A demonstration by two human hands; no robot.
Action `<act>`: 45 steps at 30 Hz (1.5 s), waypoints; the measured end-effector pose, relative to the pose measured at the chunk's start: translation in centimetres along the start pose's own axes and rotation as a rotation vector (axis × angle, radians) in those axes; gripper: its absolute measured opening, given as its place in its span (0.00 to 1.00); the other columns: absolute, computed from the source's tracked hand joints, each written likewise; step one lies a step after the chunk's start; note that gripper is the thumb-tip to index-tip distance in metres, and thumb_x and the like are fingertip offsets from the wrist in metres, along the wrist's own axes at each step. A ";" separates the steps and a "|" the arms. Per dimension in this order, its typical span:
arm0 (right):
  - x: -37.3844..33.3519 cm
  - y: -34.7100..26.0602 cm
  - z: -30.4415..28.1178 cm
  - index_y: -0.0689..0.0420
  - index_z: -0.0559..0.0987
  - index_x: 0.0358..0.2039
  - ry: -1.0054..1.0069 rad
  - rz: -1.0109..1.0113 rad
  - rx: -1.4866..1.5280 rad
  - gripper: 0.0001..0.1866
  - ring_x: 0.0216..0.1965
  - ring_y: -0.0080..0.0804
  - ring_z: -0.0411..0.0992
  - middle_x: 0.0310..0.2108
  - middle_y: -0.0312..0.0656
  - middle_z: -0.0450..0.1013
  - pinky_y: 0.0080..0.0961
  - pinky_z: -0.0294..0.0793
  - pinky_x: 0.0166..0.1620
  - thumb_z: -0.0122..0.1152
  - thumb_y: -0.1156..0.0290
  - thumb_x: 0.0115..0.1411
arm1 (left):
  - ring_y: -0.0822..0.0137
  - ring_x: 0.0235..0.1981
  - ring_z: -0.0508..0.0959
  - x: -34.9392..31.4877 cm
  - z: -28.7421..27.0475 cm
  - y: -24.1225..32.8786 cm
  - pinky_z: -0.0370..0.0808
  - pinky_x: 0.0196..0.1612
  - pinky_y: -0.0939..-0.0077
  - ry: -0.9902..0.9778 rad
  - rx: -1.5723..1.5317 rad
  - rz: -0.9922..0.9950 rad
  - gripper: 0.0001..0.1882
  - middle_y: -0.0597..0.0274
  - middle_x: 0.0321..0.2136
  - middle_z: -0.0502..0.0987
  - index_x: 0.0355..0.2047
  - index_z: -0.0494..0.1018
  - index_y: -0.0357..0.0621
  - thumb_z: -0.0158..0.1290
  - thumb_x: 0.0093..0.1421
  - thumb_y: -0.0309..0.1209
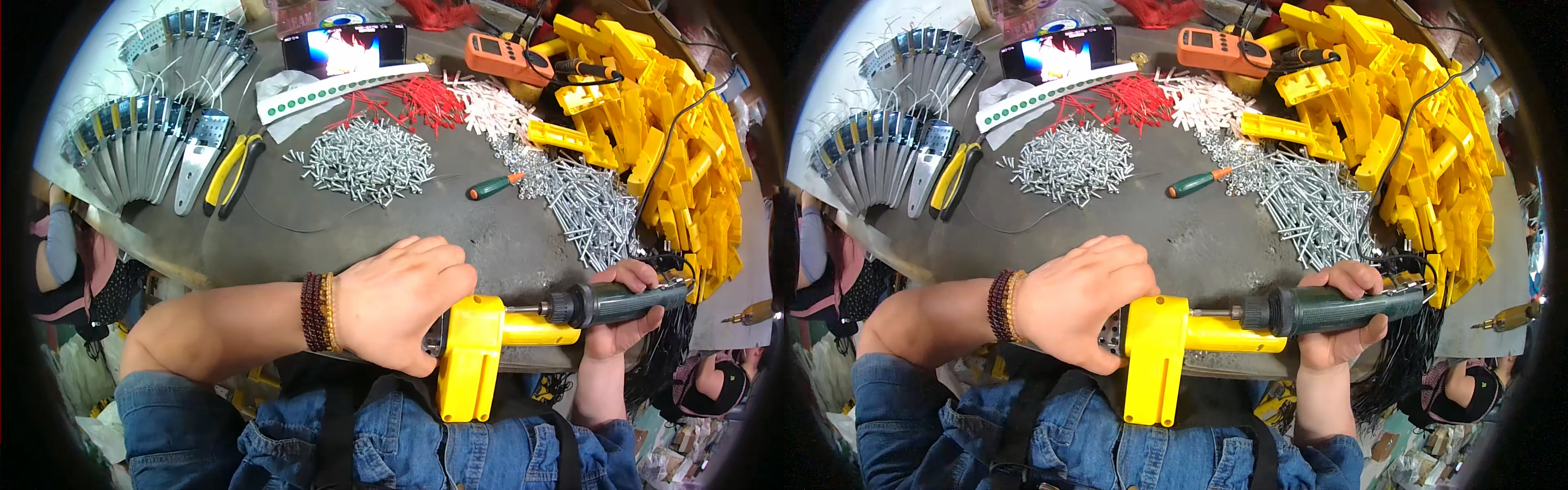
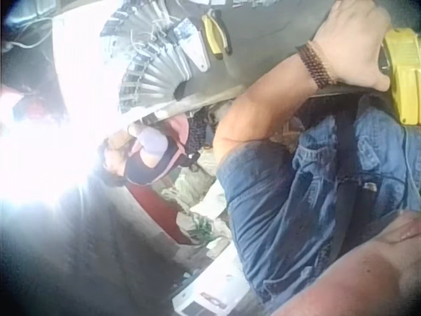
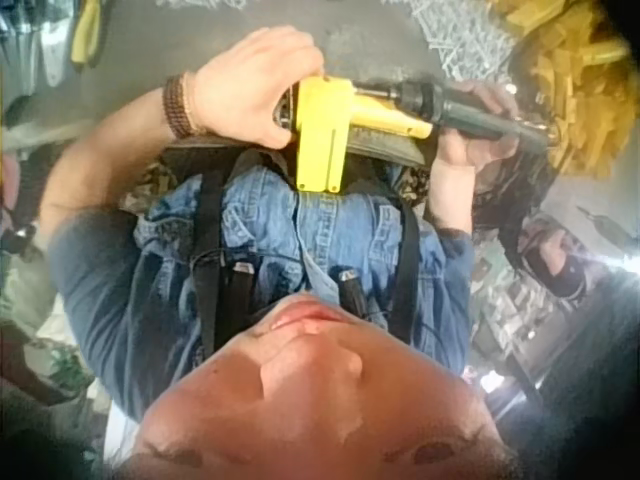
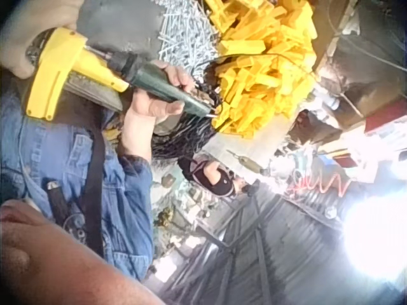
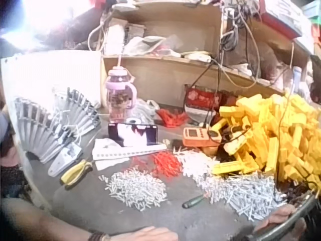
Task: Assembling the internal wiring and casing of a yellow and green plastic electronic tool, including soldering and screw installation.
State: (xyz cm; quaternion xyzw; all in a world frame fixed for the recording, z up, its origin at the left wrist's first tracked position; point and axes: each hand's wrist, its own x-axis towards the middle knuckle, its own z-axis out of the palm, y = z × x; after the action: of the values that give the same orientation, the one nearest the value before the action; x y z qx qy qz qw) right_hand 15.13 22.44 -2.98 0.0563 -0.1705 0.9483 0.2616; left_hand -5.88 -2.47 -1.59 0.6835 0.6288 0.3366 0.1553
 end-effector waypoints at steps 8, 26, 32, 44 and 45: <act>0.3 0.1 0.0 0.40 0.70 0.34 0.012 0.027 0.046 0.26 0.40 0.17 0.69 0.37 0.21 0.67 0.39 0.59 0.64 0.78 0.78 0.42 | 0.48 0.37 0.70 0.7 -0.1 -0.4 0.67 0.41 0.60 -0.026 -0.064 0.014 0.30 0.52 0.33 0.67 0.37 0.70 0.38 0.66 0.32 0.37; 0.6 0.3 -0.5 0.41 0.71 0.38 -0.018 0.028 0.042 0.26 0.42 0.18 0.68 0.38 0.21 0.66 0.40 0.57 0.64 0.77 0.78 0.44 | 0.49 0.36 0.69 0.9 0.4 -1.3 0.66 0.40 0.60 0.001 -0.107 0.060 0.31 0.52 0.32 0.67 0.37 0.69 0.38 0.67 0.32 0.37; 0.2 0.1 -0.2 0.42 0.73 0.46 0.018 0.003 -0.008 0.28 0.43 0.18 0.68 0.41 0.24 0.66 0.40 0.56 0.64 0.76 0.74 0.47 | 0.50 0.38 0.71 0.1 -0.3 -1.3 0.65 0.43 0.62 0.009 -0.070 0.089 0.35 0.53 0.35 0.70 0.42 0.70 0.38 0.70 0.35 0.43; 0.8 0.0 -0.3 0.44 0.70 0.52 0.036 0.021 -0.049 0.30 0.45 0.21 0.68 0.43 0.27 0.66 0.43 0.57 0.65 0.73 0.74 0.50 | 0.54 0.41 0.72 -0.6 -1.5 -1.5 0.64 0.43 0.64 -0.042 0.012 0.007 0.35 0.57 0.36 0.72 0.41 0.71 0.42 0.70 0.35 0.46; 0.9 0.1 -0.2 0.44 0.70 0.52 0.016 0.031 -0.036 0.30 0.45 0.20 0.69 0.42 0.27 0.66 0.43 0.57 0.64 0.73 0.75 0.50 | 0.54 0.40 0.72 -0.5 -1.4 -1.5 0.65 0.43 0.64 -0.071 -0.021 -0.035 0.32 0.57 0.35 0.71 0.39 0.71 0.43 0.70 0.35 0.44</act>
State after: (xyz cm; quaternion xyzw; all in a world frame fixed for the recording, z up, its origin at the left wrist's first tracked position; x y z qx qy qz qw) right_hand 14.31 22.86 -3.01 0.0414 -0.1865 0.9494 0.2493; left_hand -7.91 -3.04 -1.66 0.6823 0.6311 0.3160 0.1905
